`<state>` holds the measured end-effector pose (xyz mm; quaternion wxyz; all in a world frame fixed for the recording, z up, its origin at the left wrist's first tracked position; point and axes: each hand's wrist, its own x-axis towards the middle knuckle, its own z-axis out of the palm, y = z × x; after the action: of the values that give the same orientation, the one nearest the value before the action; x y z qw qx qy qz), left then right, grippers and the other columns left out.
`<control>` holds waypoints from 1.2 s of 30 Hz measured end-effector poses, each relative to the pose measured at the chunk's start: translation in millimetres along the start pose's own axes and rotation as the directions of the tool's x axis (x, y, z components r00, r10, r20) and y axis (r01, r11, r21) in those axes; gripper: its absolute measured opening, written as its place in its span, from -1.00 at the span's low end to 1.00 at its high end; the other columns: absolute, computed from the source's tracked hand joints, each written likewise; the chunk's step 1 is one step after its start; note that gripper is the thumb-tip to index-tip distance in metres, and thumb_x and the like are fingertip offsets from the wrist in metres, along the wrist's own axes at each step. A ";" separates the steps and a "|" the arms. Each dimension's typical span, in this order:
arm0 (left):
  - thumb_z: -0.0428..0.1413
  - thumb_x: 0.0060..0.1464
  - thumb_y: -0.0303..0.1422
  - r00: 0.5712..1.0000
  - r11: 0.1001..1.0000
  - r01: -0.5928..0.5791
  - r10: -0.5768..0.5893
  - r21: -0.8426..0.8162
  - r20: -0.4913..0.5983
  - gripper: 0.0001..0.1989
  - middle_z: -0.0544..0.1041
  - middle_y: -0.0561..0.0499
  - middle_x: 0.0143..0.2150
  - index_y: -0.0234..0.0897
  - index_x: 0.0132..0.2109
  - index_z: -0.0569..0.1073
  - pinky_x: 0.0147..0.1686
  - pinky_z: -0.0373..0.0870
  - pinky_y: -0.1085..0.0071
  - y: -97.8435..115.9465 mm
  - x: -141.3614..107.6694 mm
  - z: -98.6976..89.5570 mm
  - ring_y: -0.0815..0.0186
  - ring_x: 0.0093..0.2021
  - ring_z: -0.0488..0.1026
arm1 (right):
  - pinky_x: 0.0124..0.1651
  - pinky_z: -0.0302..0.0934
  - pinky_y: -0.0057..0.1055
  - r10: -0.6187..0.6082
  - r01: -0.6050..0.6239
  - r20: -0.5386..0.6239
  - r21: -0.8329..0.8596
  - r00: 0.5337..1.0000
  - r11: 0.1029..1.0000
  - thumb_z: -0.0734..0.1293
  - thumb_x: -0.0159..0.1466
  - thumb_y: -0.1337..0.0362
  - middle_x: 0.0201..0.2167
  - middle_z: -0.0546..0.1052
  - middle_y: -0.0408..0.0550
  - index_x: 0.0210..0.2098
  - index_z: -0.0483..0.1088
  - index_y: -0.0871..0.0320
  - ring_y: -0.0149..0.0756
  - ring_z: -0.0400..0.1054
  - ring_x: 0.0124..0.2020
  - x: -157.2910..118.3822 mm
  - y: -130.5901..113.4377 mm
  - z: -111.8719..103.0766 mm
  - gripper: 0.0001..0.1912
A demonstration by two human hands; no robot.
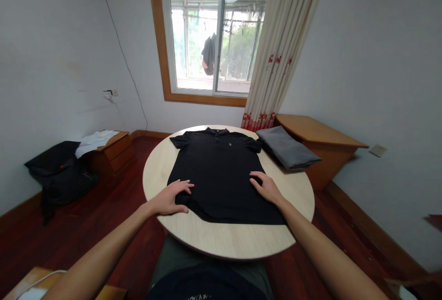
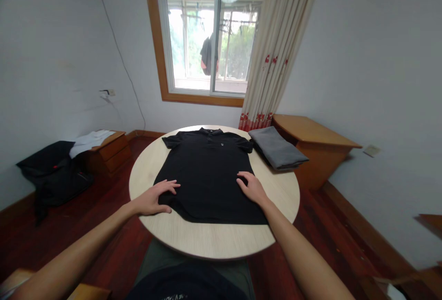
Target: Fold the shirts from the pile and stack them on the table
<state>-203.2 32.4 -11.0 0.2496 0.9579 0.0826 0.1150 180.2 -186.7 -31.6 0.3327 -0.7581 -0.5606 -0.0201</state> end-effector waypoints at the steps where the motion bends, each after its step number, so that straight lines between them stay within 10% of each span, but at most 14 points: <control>1: 0.28 0.07 -0.03 1.000 1.000 0.001 -0.001 -0.006 -0.026 -0.55 0.40 -0.17 0.32 -0.18 0.01 0.49 0.40 -0.04 0.00 0.6 -3.1 0.6 0.03 0.39 0.21 | 0.29 0.21 -0.14 -0.014 0.014 0.003 0.023 1.000 1.000 0.24 0.35 0.10 0.09 0.54 0.12 0.00 0.53 0.18 -0.10 0.40 0.14 -6.8 0.5 -3.8 -0.61; 6: 0.19 0.16 -0.22 0.995 0.996 -0.017 0.008 -0.086 -0.103 -0.84 0.55 -0.12 0.16 -0.19 -0.19 0.50 0.37 0.06 0.05 -2.1 -7.2 2.7 0.08 0.29 0.36 | 0.29 0.23 -0.07 0.002 -0.006 0.051 0.088 0.999 0.996 0.26 0.32 0.06 0.07 0.55 0.06 -0.09 0.55 0.08 -0.07 0.42 0.13 -32.5 9.7 -22.8 -0.66; 12: 0.17 0.19 -0.13 0.996 0.975 0.009 -0.029 -0.224 -0.088 -0.71 0.61 -0.13 0.07 -0.22 -0.10 0.59 0.33 0.15 0.06 -9.3 -6.5 -3.7 0.10 0.18 0.46 | 0.37 0.10 0.00 -0.023 0.016 0.177 0.042 0.984 0.999 0.27 0.31 0.04 0.23 0.44 0.08 0.01 0.53 0.09 -0.04 0.30 0.27 -46.7 11.3 -34.0 -0.60; 18: 0.15 0.16 0.03 0.994 0.945 0.051 -0.018 -0.323 0.105 -0.58 0.63 -0.10 -0.07 -0.25 -0.26 0.63 0.00 0.43 0.32 -3.9 -8.4 -36.8 0.20 -0.08 0.54 | 0.42 0.01 -0.01 -0.038 0.065 0.268 -0.096 0.963 0.993 0.25 0.33 -0.03 0.35 0.30 0.09 0.21 0.42 0.11 -0.03 0.16 0.37 -51.8 2.3 -41.9 -0.44; 23: 0.14 0.13 0.10 0.896 0.949 0.171 -0.038 -0.265 0.443 -0.51 0.62 -0.02 -0.33 -0.26 -0.34 0.64 -0.26 0.39 0.44 1.8 7.6 -59.1 0.27 -0.31 0.51 | 0.31 0.17 -0.09 -0.013 0.119 0.390 -0.250 0.921 0.961 0.31 0.30 -0.06 0.23 0.44 0.13 0.11 0.51 0.13 0.02 0.34 0.22 -27.9 -10.3 -56.7 -0.47; 30: -0.03 0.25 0.01 0.966 0.960 0.249 -0.256 0.126 0.037 -0.49 0.59 -0.12 0.07 -0.23 0.04 0.59 0.04 0.38 0.29 20.3 105.0 -16.5 0.09 0.03 0.51 | 0.31 0.13 -0.26 0.044 0.028 0.232 -0.298 0.972 0.954 0.23 0.41 0.03 0.24 0.43 0.06 0.20 0.42 0.17 -0.13 0.32 0.24 52.1 -57.0 -4.4 -0.51; 36: -0.18 0.35 -0.03 0.878 0.832 0.477 -0.442 0.282 -0.182 -0.42 0.19 -0.12 0.46 -0.19 0.34 0.33 0.37 -0.05 -0.12 -6.5 145.3 23.1 0.02 0.44 0.09 | 0.44 -0.15 -0.10 0.226 -0.139 0.208 -0.364 0.952 0.921 0.16 0.46 0.01 0.43 0.15 0.11 0.38 0.20 0.21 -0.11 -0.04 0.46 77.3 -42.6 43.0 -0.39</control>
<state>-58.3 58.7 -7.8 0.1070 0.9295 0.3416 0.0888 157.4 -93.0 -13.3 0.1230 -0.8504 -0.5115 0.0072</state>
